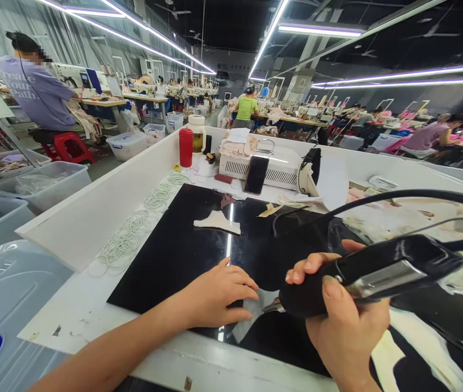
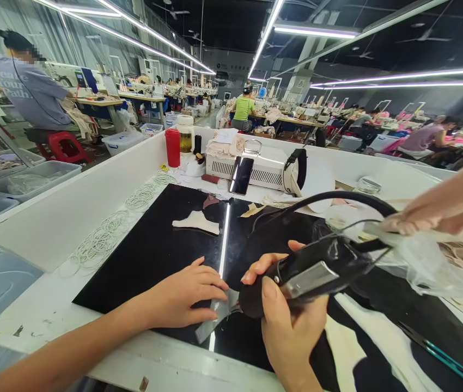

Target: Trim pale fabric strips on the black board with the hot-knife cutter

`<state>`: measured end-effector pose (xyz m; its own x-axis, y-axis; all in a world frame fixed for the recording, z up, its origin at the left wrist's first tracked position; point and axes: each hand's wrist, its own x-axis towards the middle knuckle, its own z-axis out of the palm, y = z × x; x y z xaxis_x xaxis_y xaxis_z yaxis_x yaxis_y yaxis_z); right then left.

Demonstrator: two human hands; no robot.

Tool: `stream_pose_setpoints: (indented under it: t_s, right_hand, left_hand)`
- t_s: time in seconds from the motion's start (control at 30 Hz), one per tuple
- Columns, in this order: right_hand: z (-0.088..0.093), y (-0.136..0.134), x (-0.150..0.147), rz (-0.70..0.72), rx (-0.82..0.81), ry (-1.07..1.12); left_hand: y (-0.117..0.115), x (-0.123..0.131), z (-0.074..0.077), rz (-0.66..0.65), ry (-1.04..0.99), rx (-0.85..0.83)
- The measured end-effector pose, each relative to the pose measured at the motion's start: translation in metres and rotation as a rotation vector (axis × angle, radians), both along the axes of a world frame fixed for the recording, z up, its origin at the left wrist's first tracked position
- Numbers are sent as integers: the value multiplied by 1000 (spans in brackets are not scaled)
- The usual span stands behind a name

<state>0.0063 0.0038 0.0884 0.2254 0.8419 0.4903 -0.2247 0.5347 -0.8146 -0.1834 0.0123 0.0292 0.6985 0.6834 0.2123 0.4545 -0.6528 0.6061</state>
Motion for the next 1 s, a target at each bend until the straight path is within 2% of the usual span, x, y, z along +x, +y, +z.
stream_pose_setpoints:
  t_s: [0.13,0.23,0.47,0.7,1.0]
  right_hand:
    - [2,0,1,-25,-20,12]
    - [5,-3,-2,-35,-25,39]
    - [0,-11,-6,63,3,50]
    - [-3,-12,-7,57,-27,32]
    - [-2,-23,-13,123,-7,47]
  left_hand:
    - [0,-1,0,14,-2,30]
    - [0,-3,3,-25,-15,14]
    - [0,-8,7,-126,12,-32]
    - [2,-9,4,-134,27,-20]
    - [1,-9,9,-140,38,-8]
